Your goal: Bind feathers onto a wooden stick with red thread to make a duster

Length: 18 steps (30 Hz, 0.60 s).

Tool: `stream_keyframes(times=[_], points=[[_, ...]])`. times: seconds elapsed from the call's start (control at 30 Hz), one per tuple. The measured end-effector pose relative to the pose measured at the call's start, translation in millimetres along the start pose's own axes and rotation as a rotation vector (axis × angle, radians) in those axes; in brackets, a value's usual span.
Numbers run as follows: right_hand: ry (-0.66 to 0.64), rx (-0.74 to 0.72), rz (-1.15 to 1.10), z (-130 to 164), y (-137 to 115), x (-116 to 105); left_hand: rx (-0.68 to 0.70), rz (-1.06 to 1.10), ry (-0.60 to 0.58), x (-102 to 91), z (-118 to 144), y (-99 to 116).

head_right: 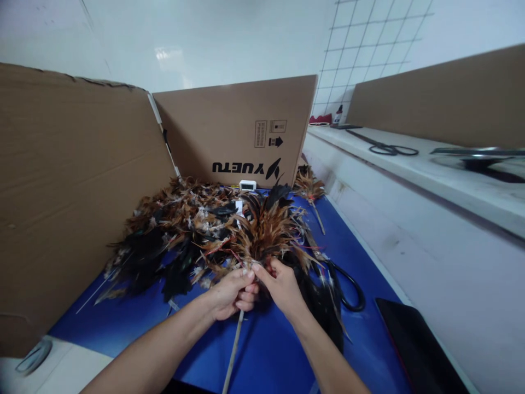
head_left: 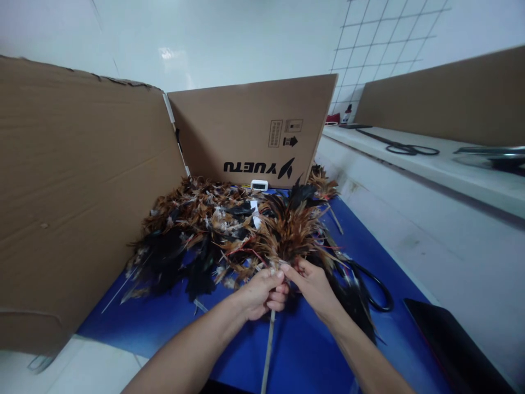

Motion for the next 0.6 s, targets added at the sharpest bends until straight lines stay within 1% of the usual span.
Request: stream_keyframes(times=[0.13,0.2,0.3,0.37,0.53,0.6], points=[[-0.053,0.063,-0.064,-1,1,-5,0.031,-0.069,0.065,-6.0,-1,3],[-0.022,0.031,-0.032,-2,-1,-14,0.037,-0.096,0.102,-8.2,-1,6],[0.068,-0.131,0.168,-2,-12,-28,0.046,-0.146,0.152,-9.5,0,10],[0.097,-0.224,0.315,0,-18,-30,0.054,-0.185,0.176,-9.5,2,12],[0.056,-0.394,0.629,9,-27,-18,0.052,-0.240,0.236,-13.4,3,13],[0.082,-0.453,0.794,12,-28,-14,0.068,-0.248,0.252,-15.3,3,13]])
Point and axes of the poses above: each hand's wrist, its own z-axis away from the middle knuckle, its own x-axis out of the palm, y = z × x, the point moved 7 cm from there along -z, towards the middle knuckle, and after that the axes turned 6 degrees about x, right-handed, at the moved point
